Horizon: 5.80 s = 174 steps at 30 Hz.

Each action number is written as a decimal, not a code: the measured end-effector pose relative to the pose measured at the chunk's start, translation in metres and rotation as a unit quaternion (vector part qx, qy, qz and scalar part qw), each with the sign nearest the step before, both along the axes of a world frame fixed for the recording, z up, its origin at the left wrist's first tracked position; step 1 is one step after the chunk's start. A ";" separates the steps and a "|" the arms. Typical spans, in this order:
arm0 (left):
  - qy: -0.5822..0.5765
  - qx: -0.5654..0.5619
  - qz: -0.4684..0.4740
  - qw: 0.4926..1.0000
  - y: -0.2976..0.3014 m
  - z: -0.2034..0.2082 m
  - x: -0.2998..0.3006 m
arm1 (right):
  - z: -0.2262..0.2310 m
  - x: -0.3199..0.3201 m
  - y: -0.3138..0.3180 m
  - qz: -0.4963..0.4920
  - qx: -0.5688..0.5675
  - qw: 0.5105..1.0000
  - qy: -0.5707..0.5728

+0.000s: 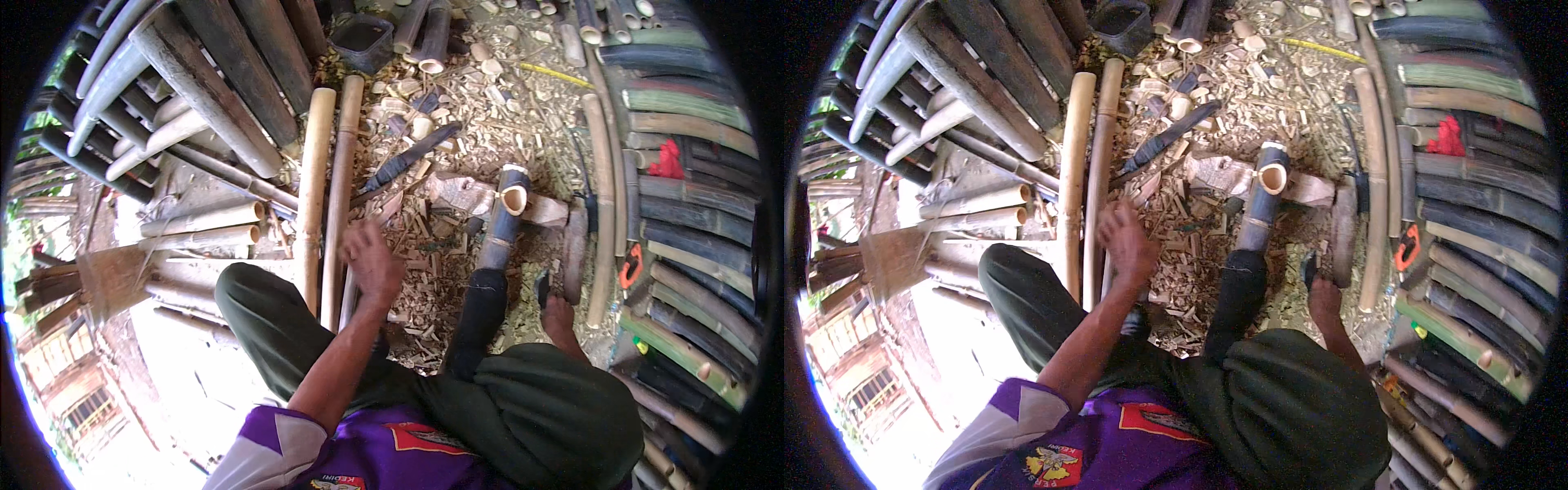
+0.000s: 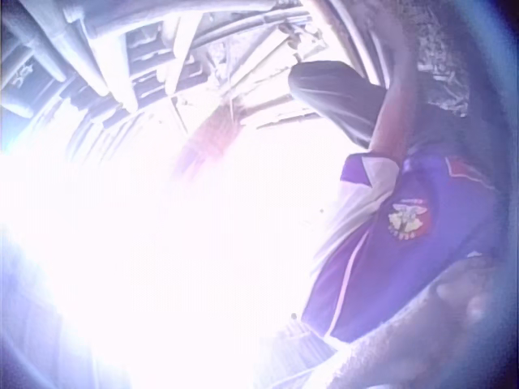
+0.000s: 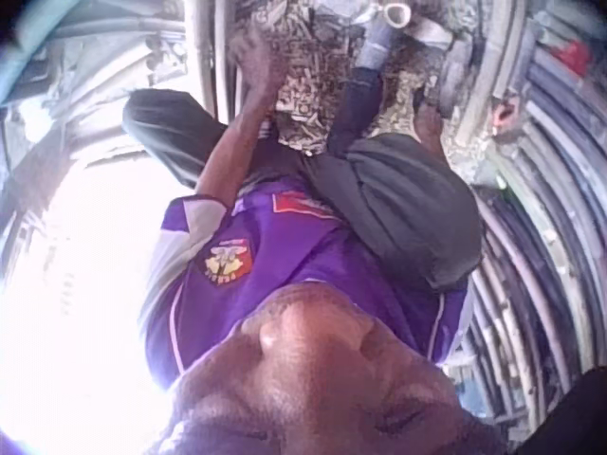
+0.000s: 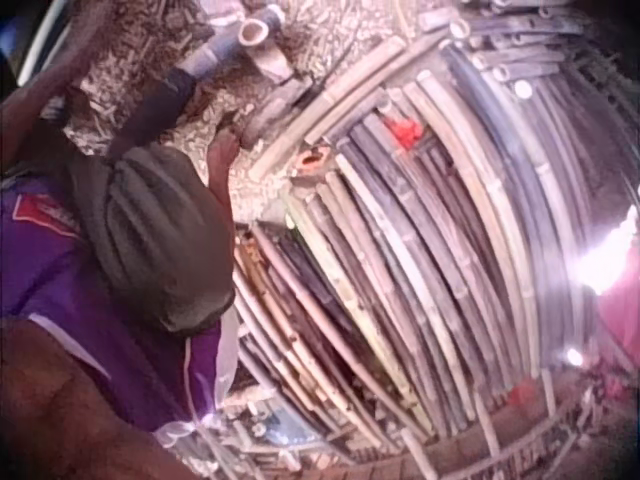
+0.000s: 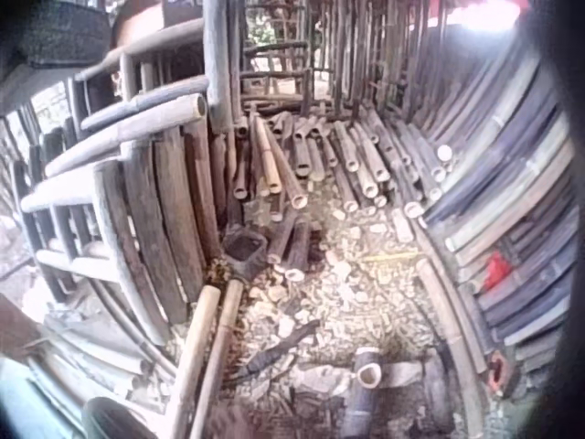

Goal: The person sits on the ground and uses a chisel and wooden mallet to carve and shape a piece of bamboo. They repeatedly strike the chisel to remove material and occasionally rotate the bamboo to work on different sides.

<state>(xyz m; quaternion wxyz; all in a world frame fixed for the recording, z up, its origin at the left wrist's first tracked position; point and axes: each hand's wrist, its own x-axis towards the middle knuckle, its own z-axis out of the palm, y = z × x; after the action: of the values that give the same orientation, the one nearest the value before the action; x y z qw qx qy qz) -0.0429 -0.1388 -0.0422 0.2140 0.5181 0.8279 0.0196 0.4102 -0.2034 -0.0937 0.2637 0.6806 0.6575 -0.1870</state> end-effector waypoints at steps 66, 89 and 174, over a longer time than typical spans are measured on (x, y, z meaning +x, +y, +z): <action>-0.457 -0.009 -0.387 0.801 0.137 0.063 0.211 | 0.087 -0.071 0.176 -0.025 -0.038 0.913 0.406; -0.001 -0.185 -0.557 0.810 0.216 0.158 0.068 | 0.083 -0.197 0.154 -0.622 -0.245 0.047 0.742; -0.083 -0.175 -0.192 0.962 0.153 0.118 0.057 | 0.076 -0.213 0.185 -0.596 -0.135 0.354 0.708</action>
<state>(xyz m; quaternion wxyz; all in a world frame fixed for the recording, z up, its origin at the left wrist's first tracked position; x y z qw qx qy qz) 0.0138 0.0143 0.0755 0.3694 0.6181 0.6827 -0.1243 0.1975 -0.0180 -0.0180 -0.3919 0.4649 -0.0118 -0.7938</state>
